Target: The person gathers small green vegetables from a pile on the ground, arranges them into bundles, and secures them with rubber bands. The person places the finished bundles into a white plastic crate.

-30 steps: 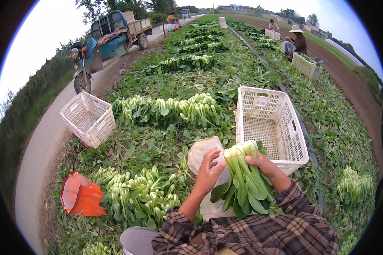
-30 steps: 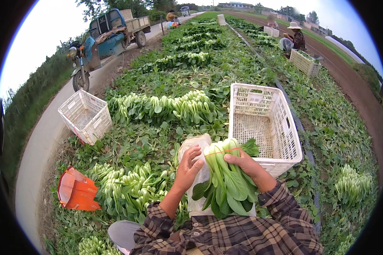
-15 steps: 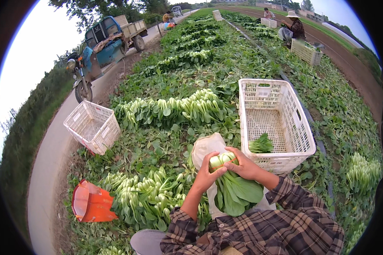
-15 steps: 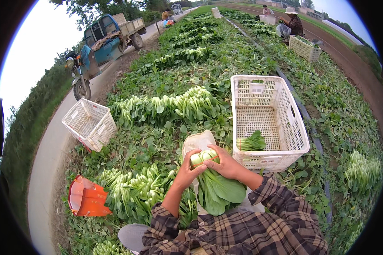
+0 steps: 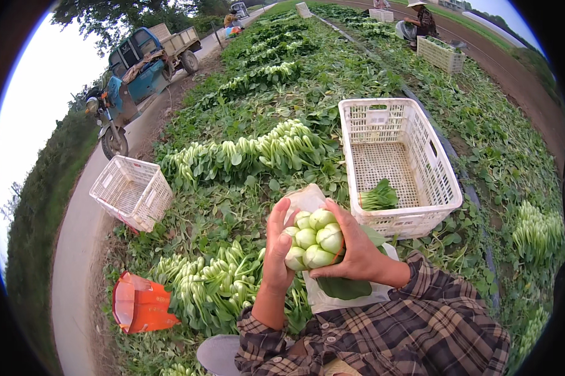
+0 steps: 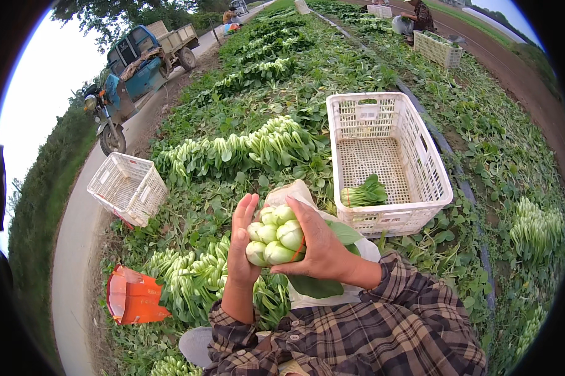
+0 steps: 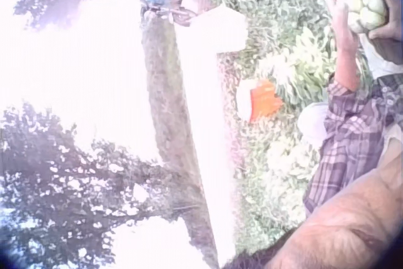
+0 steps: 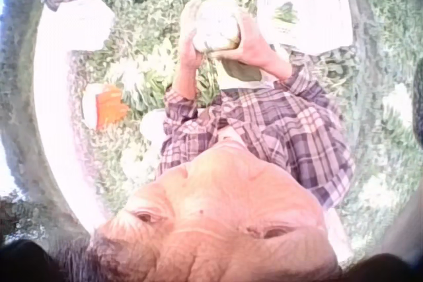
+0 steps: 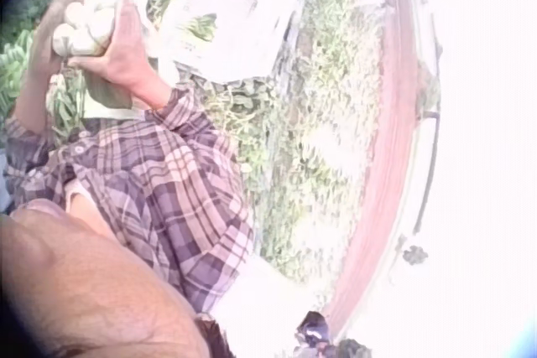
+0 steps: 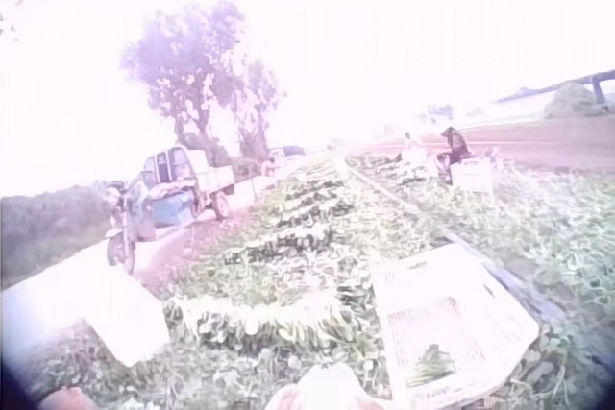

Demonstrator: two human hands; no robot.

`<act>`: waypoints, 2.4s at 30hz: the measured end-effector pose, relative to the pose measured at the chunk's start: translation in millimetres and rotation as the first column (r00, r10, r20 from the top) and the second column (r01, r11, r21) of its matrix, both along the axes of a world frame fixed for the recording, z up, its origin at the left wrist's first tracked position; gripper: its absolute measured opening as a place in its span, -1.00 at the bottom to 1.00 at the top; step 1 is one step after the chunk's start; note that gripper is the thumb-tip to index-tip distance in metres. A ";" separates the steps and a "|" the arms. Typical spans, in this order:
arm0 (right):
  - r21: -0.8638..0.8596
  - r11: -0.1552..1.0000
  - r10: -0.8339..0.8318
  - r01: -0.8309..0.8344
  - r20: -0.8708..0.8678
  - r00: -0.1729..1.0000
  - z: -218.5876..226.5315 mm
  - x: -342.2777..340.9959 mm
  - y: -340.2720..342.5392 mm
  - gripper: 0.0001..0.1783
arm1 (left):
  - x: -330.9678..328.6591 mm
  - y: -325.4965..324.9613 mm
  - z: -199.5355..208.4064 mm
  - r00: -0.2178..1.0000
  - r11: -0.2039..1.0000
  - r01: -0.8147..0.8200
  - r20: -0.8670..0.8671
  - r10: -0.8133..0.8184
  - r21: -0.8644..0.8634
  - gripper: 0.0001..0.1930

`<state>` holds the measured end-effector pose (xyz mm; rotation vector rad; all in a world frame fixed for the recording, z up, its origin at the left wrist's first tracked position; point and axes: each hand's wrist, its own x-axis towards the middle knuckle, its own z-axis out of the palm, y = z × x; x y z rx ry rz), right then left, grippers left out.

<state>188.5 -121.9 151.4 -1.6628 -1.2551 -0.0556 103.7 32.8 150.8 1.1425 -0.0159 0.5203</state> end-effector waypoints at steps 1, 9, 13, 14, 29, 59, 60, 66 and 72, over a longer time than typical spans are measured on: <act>0.131 0.991 -0.029 0.000 0.221 0.975 0.2 -5.5 6.2 0.29 | -0.2 -0.3 9.4 0.999 0.997 0.000 0.037 -0.003 0.081 -0.21; 0.370 0.929 -0.106 0.008 0.245 0.964 8.7 -8.5 21.4 0.16 | 7.5 -3.4 34.0 0.985 0.979 -0.122 0.137 0.100 0.163 -0.47; 0.396 0.918 -0.115 0.004 0.257 0.960 6.3 23.3 17.6 0.16 | 38.5 -11.7 33.0 0.973 0.960 -0.202 0.152 0.174 0.193 -0.45; 0.383 0.924 -0.119 0.007 0.269 0.956 6.4 38.9 12.4 0.16 | 52.7 -11.8 30.5 0.983 0.972 -0.140 0.143 0.114 0.189 -0.34; -0.502 0.751 -0.147 0.429 0.507 0.849 -206.1 353.8 -38.8 0.22 | -0.5 90.8 -173.9 0.630 0.940 -0.289 -0.703 0.330 0.182 -0.48; -0.227 0.964 0.001 -0.142 -0.527 0.850 -67.0 82.6 91.1 -0.38 | -156.5 186.6 -350.7 0.006 0.323 0.069 -0.324 0.946 0.944 -0.55; -0.254 0.939 0.054 -0.232 -0.557 0.829 -72.4 58.7 103.8 -0.40 | -156.7 195.6 -355.9 -0.004 0.386 -0.017 -0.386 0.923 0.922 -0.57; -0.304 0.722 0.273 -0.621 -0.700 0.660 -149.4 -26.6 170.1 -0.48 | -161.2 229.5 -379.8 -0.135 0.524 0.018 -0.518 0.845 0.851 -0.46; -0.494 0.628 0.174 -0.602 -0.664 0.727 -214.5 -41.4 163.8 -0.46 | -153.6 228.7 -361.6 -0.059 0.745 -0.060 -0.748 0.662 0.664 -0.49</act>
